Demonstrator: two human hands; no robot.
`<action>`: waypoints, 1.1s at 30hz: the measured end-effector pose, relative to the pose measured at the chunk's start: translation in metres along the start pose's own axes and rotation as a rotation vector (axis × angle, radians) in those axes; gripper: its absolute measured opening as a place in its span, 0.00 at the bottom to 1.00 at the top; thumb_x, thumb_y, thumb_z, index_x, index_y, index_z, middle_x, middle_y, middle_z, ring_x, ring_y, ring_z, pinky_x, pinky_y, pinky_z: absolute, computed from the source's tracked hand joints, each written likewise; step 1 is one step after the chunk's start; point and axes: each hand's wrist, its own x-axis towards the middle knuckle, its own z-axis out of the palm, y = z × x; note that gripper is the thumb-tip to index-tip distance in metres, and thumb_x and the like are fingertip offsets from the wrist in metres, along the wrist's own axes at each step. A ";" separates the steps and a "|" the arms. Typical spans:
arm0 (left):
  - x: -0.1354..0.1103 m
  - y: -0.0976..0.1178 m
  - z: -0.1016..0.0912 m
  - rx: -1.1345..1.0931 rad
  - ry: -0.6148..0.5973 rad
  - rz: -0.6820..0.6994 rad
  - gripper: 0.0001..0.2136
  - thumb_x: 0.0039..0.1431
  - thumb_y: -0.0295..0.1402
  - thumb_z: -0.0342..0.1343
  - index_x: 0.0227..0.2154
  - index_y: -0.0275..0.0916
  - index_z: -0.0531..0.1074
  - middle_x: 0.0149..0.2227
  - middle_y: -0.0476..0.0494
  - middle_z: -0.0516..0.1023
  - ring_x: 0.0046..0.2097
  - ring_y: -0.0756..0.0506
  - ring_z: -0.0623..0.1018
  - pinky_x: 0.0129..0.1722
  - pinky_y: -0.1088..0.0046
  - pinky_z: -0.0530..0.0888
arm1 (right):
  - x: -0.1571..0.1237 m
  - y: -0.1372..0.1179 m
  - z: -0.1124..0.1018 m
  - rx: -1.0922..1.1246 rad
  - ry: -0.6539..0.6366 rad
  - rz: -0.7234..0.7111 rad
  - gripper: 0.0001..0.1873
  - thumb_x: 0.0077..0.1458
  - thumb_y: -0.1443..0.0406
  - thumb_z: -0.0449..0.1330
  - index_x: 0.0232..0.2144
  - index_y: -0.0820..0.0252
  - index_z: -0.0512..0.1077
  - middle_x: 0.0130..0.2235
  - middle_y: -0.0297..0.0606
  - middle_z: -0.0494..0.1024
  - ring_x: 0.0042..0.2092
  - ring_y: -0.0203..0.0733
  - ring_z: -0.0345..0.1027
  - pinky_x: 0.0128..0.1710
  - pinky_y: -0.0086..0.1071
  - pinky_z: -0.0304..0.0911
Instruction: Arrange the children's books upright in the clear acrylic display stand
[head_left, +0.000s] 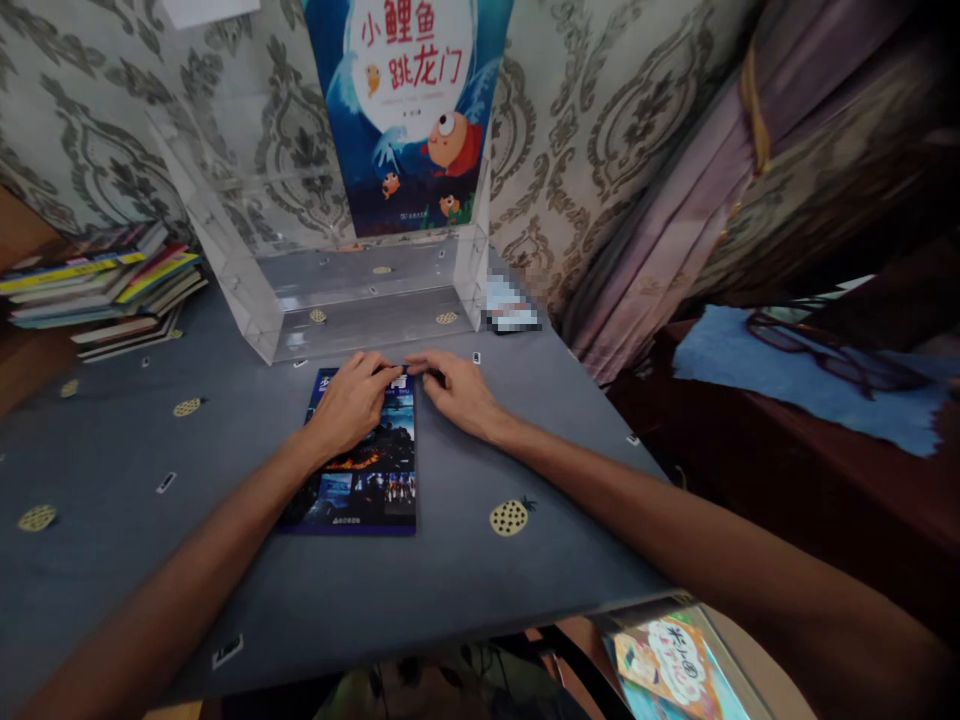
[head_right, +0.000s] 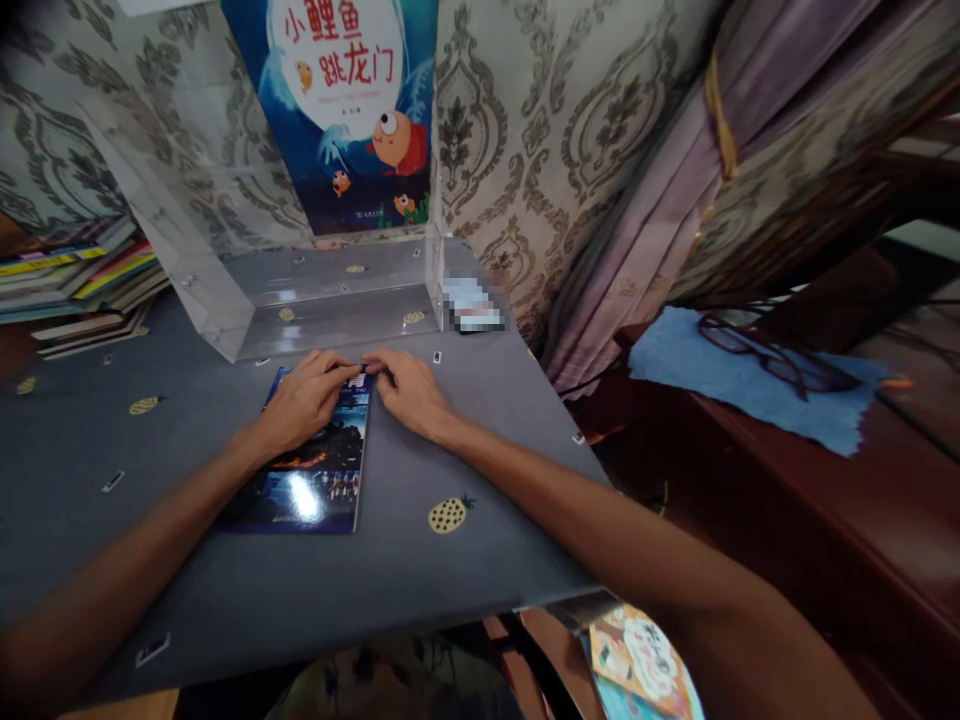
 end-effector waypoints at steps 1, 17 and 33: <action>-0.001 -0.001 0.001 0.002 0.003 0.005 0.20 0.65 0.23 0.42 0.52 0.39 0.74 0.45 0.39 0.75 0.45 0.41 0.71 0.48 0.60 0.72 | 0.001 0.001 -0.001 0.036 0.002 0.037 0.24 0.56 0.77 0.52 0.52 0.59 0.73 0.43 0.38 0.83 0.41 0.42 0.73 0.48 0.38 0.65; -0.003 -0.006 0.008 -0.004 0.048 0.070 0.21 0.64 0.20 0.44 0.55 0.38 0.73 0.51 0.40 0.77 0.49 0.40 0.71 0.50 0.59 0.72 | -0.001 0.008 0.003 -0.066 0.023 -0.099 0.26 0.54 0.78 0.51 0.53 0.59 0.70 0.48 0.40 0.82 0.51 0.45 0.72 0.54 0.44 0.65; -0.003 -0.003 0.006 0.014 -0.002 0.047 0.20 0.65 0.20 0.44 0.56 0.36 0.72 0.53 0.40 0.76 0.51 0.39 0.70 0.50 0.58 0.71 | -0.002 0.005 0.004 -0.145 0.005 -0.119 0.27 0.54 0.78 0.50 0.56 0.61 0.69 0.49 0.42 0.81 0.53 0.48 0.72 0.56 0.47 0.66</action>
